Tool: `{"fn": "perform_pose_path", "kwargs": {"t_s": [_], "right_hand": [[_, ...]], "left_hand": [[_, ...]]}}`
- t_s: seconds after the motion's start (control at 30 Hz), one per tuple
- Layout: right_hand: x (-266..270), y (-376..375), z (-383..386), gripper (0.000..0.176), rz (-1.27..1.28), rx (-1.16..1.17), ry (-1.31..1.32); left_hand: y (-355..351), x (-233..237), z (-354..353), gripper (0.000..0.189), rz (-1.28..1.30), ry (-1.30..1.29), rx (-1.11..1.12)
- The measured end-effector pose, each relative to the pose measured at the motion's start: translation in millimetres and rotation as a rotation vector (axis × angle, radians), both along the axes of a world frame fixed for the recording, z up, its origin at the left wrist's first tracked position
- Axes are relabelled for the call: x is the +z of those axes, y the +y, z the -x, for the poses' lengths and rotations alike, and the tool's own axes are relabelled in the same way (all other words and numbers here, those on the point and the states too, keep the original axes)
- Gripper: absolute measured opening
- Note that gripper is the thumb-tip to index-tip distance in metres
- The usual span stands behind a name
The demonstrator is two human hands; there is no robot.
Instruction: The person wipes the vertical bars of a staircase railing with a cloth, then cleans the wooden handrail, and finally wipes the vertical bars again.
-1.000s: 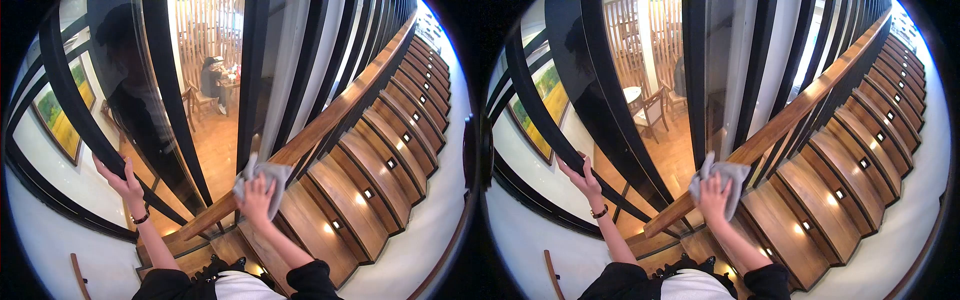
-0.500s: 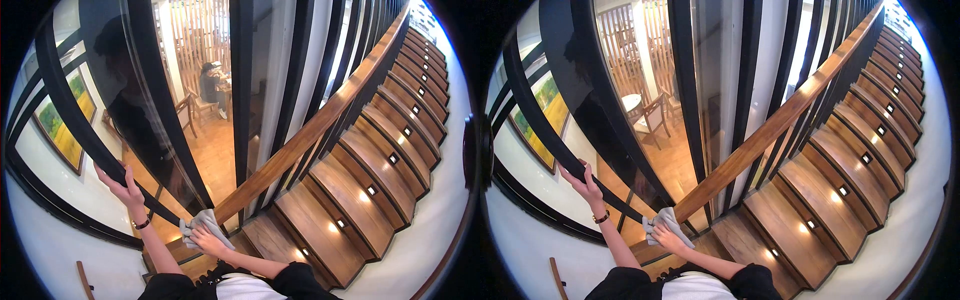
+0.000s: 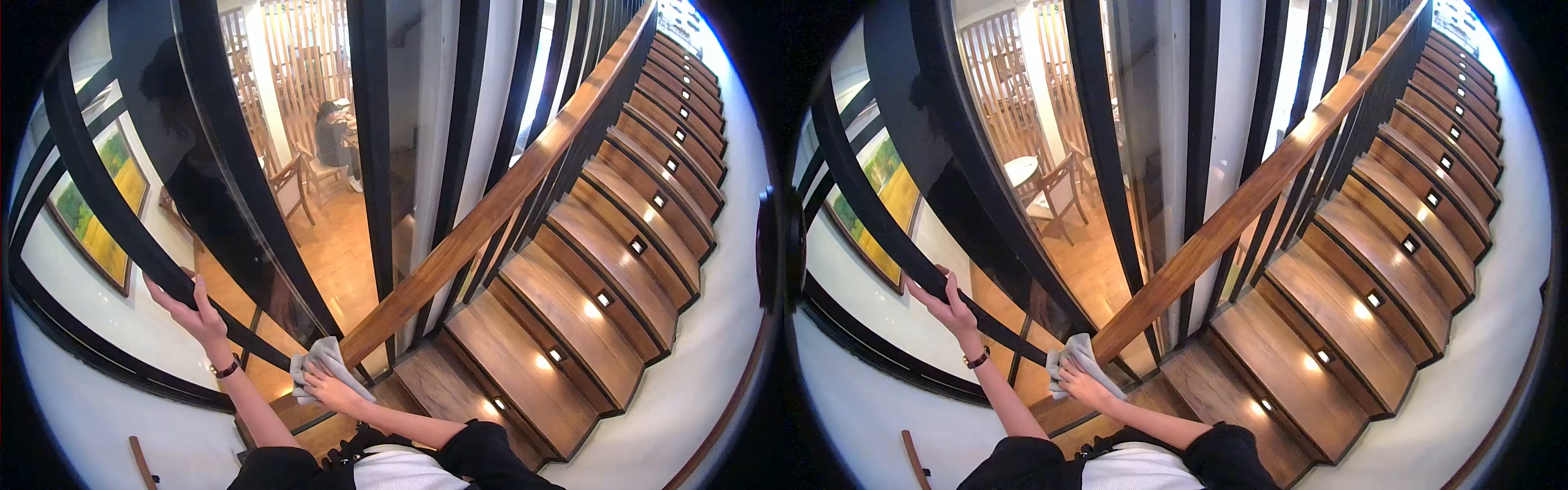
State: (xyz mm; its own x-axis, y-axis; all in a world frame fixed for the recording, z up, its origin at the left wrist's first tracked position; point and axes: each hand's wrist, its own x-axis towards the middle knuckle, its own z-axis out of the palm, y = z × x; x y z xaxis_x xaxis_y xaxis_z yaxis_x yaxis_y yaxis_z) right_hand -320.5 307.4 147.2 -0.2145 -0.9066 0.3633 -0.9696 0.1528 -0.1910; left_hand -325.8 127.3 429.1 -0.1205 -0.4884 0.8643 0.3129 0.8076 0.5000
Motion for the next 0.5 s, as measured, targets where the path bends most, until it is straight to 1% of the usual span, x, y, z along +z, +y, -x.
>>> {"fn": "perform_pose_path", "kwargs": {"t_s": [0.03, 0.13, 0.17, 0.2, 0.23, 0.27, 0.3, 0.33, 0.37, 0.4, 0.43, 0.5], "right_hand": [[-1, 11, 5, 0.053, 0.048, 0.015, -0.029], [7, 58, 35, 0.055, 0.199, -0.106, -0.073], [26, 82, 47, 0.053, 0.186, -0.215, -0.043], [40, 103, 70, 0.054, 0.189, -0.307, 0.148], [74, 126, 86, 0.054, 0.214, -0.413, 0.095], [85, 145, 113, 0.054, 0.272, -0.479, 0.206], [117, 166, 135, 0.055, 0.307, -0.565, 0.215], [140, 185, 160, 0.056, 0.318, -0.657, 0.288], [160, 207, 188, 0.053, 0.303, -0.701, 0.315], [185, 226, 214, 0.057, 0.333, -0.755, 0.336], [199, 244, 245, 0.061, 0.385, -0.818, 0.415], [237, 274, 295, 0.061, 0.453, -0.943, 0.496]], "left_hand": [[0, 0, 1, 0.074, 0.006, 0.004, 0.001], [0, 1, 2, 0.074, 0.017, 0.019, 0.012], [1, 1, 2, 0.074, 0.016, 0.024, 0.016], [0, 0, 2, 0.074, 0.014, 0.028, 0.021], [2, 1, 2, 0.074, 0.003, 0.023, 0.015], [1, 0, 2, 0.074, -0.009, 0.018, 0.008], [1, -1, 1, 0.074, -0.02, 0.012, -0.001], [0, -1, 1, 0.074, -0.031, 0.008, -0.003], [0, -2, 0, 0.074, -0.043, 0.005, -0.008], [0, -1, 1, 0.074, -0.055, 0.004, -0.013], [1, -1, 2, 0.074, -0.049, 0.017, -0.01], [3, 2, 3, 0.073, -0.038, 0.038, 0.0]]}}
